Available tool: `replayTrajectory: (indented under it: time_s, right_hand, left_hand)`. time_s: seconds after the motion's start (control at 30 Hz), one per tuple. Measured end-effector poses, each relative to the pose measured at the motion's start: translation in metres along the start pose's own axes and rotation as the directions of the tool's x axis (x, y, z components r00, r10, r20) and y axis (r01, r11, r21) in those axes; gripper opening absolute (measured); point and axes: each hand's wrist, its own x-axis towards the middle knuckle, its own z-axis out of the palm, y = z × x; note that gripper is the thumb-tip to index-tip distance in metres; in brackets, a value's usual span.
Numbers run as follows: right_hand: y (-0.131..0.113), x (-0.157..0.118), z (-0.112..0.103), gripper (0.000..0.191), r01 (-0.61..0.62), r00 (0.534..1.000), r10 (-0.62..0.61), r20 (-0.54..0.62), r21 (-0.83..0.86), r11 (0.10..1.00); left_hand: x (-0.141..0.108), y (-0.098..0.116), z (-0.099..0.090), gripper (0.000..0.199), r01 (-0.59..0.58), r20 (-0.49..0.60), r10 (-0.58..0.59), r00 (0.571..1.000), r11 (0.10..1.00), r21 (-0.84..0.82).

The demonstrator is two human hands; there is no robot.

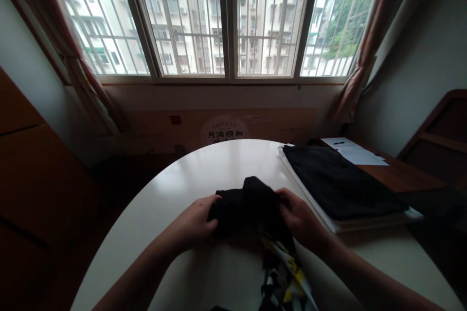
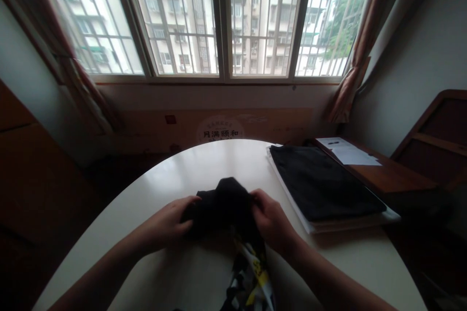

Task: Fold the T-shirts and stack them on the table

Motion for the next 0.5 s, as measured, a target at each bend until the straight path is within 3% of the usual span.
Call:
replayTrajectory:
  time_s: [0.1,0.17,0.23,0.3,0.37,0.43,0.5]
  right_hand:
    - [0.005,0.006,-0.005,0.032,-0.127,0.968,0.189,-0.166,0.327,0.936]
    - [0.009,0.01,-0.008,0.034,-0.127,0.902,0.276,-0.332,0.407,0.905]
    - [0.013,0.014,-0.012,0.033,-0.1,0.81,0.309,-0.498,0.402,0.91]
    - [0.017,0.017,-0.016,0.034,-0.083,0.746,0.336,-0.575,0.42,0.904]
    - [0.018,0.018,-0.019,0.038,-0.06,0.713,0.367,-0.598,0.469,0.881]
    - [0.015,0.018,-0.021,0.042,-0.011,0.699,0.363,-0.616,0.498,0.867]
    - [0.009,0.018,-0.023,0.042,0.048,0.683,0.347,-0.643,0.513,0.857]
  left_hand:
    - [0.003,0.001,-0.002,0.042,0.043,0.002,-0.043,0.999,0.999,0.022]
    - [0.006,0.0,-0.005,0.034,0.097,-0.072,-0.095,0.993,0.995,0.028]
    - [0.01,-0.005,-0.01,0.026,0.113,-0.22,-0.112,0.969,0.994,-0.01]
    - [0.014,-0.011,-0.015,0.022,0.088,-0.418,-0.127,0.899,0.99,-0.111]
    - [0.019,-0.02,-0.019,0.022,0.026,-0.585,-0.175,0.792,0.967,-0.254]
    - [0.024,-0.027,-0.022,0.024,-0.061,-0.687,-0.265,0.677,0.91,-0.411]
    - [0.028,-0.034,-0.026,0.027,-0.156,-0.714,-0.396,0.577,0.805,-0.572]
